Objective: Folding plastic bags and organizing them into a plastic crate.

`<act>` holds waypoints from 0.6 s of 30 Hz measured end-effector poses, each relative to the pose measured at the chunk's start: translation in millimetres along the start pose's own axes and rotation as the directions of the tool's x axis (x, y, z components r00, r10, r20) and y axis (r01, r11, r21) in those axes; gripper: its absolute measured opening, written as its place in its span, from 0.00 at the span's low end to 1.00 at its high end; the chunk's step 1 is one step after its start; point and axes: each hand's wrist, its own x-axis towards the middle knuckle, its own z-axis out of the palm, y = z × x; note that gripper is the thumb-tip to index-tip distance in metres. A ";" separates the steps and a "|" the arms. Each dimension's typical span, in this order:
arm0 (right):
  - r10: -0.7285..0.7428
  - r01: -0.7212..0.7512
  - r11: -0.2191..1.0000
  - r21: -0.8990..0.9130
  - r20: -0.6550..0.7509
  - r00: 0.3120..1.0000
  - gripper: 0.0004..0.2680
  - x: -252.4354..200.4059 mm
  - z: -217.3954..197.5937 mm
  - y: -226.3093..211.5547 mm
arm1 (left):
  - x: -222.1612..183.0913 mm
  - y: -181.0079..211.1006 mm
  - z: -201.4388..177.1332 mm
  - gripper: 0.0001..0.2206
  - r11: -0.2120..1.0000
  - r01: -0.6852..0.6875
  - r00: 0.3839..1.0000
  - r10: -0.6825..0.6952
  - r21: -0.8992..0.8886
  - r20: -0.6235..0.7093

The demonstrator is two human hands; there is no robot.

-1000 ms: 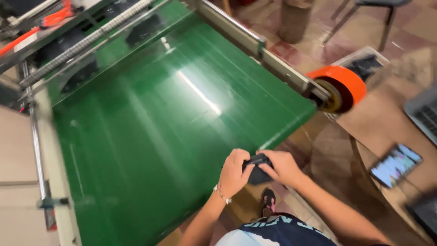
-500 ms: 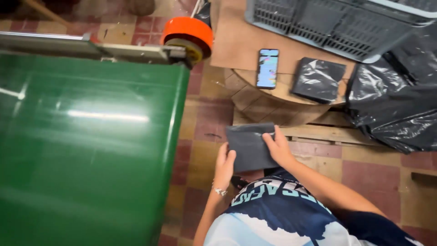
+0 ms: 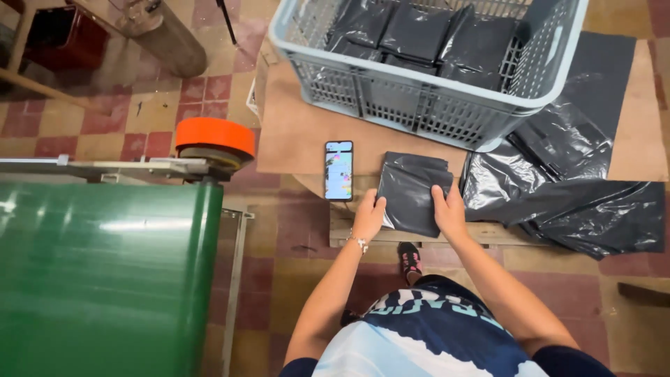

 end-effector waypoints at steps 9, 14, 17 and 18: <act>0.162 -0.143 0.977 -0.161 0.111 0.981 0.16 69.8 12.5 64.7 | 21.1 88.6 36.2 0.22 0.780 0.066 0.952 0.136 0.622 -0.272; 0.246 -0.222 0.963 -0.156 0.162 0.956 0.17 71.1 10.7 40.2 | 25.3 99.6 67.0 0.30 0.732 -0.002 0.950 0.213 0.681 -0.227; 0.282 -0.256 0.954 -0.153 0.179 0.943 0.16 76.0 9.4 33.5 | 36.2 93.6 74.3 0.33 0.692 0.011 0.959 0.196 0.722 -0.202; 0.302 -0.274 0.948 -0.164 0.182 0.936 0.17 74.9 9.4 36.8 | 36.3 92.4 75.3 0.33 0.678 0.007 0.964 0.192 0.735 -0.186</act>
